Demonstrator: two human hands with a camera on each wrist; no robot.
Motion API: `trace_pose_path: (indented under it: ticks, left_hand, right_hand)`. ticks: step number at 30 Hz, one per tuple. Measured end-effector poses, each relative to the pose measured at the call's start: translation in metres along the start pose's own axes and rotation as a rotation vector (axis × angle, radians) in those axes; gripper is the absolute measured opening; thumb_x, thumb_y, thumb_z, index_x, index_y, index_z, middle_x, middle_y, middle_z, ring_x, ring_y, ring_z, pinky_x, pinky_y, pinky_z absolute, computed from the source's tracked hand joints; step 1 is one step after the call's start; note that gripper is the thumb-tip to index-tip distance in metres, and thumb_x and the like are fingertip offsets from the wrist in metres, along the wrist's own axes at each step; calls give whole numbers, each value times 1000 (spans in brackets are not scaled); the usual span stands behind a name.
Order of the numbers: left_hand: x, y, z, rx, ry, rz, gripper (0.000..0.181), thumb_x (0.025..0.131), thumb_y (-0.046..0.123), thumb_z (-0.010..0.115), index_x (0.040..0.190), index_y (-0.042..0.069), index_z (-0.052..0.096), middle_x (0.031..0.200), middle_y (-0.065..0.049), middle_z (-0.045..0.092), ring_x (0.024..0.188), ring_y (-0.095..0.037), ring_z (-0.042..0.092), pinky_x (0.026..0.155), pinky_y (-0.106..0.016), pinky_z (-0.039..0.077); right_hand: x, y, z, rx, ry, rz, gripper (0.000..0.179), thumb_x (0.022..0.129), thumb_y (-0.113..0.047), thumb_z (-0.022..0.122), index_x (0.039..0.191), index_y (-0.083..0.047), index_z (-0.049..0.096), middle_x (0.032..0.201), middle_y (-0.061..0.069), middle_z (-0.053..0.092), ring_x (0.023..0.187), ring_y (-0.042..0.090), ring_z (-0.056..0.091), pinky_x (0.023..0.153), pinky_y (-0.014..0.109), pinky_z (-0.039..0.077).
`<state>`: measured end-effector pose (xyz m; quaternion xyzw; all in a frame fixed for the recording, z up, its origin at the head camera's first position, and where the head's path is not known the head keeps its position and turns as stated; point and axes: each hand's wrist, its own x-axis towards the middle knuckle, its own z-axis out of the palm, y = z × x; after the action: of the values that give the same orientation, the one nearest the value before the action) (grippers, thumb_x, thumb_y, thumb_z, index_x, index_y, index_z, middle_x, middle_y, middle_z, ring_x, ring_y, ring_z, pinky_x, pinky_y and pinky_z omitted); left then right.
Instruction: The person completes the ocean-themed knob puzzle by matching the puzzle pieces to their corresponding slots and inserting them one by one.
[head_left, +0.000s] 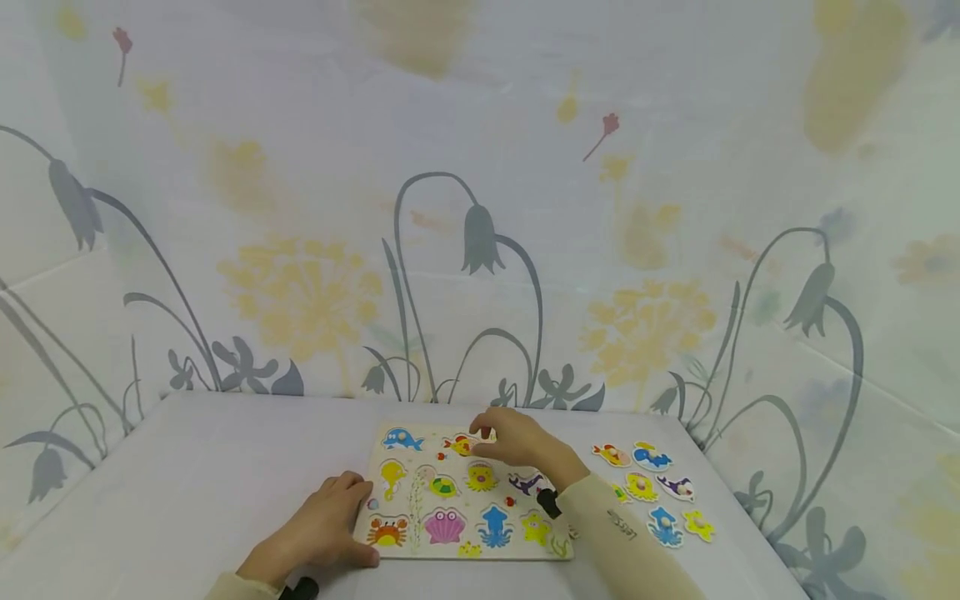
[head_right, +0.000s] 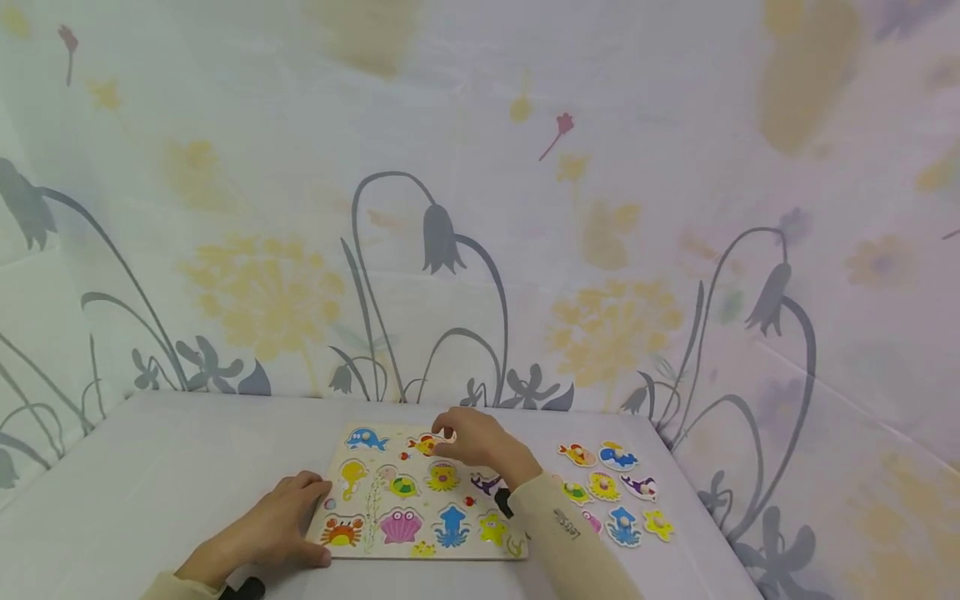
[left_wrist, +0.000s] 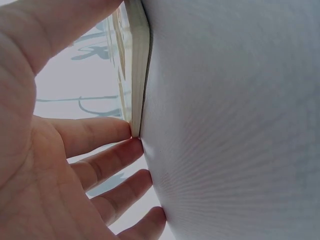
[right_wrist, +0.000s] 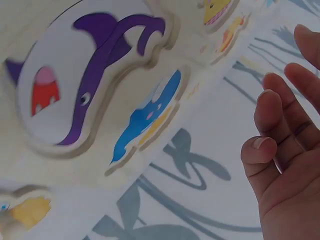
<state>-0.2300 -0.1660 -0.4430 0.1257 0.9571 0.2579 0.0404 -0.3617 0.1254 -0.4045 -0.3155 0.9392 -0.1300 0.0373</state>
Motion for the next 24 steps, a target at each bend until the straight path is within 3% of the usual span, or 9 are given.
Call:
trace_pose_path:
  ticks: [13, 19, 24]
  left_hand:
    - [-1, 2, 0, -2, 3, 6, 97, 52, 44, 91, 127, -5, 54, 123, -17, 50, 115, -38, 44, 101, -57, 36]
    - [-2, 1, 0, -7, 4, -3, 98, 52, 44, 92, 128, -5, 53, 123, -17, 49, 116, -38, 44, 101, -57, 35]
    - [0, 3, -1, -11, 6, 8, 98, 52, 44, 91, 127, -5, 54, 124, -17, 49, 116, -38, 44, 102, -57, 35]
  right_hand:
    - [-44, 39, -15, 8, 85, -16, 32, 87, -29, 71, 114, -11, 68, 97, -2, 63, 85, 18, 58, 72, 33, 49]
    - [-59, 53, -14, -2, 118, 36, 32, 84, -30, 73, 111, -13, 69, 91, -6, 60, 77, 11, 52, 69, 31, 47]
    - [-75, 63, -17, 29, 99, 147, 34, 85, -31, 73, 114, -15, 67, 91, -8, 58, 79, 12, 50, 71, 31, 47]
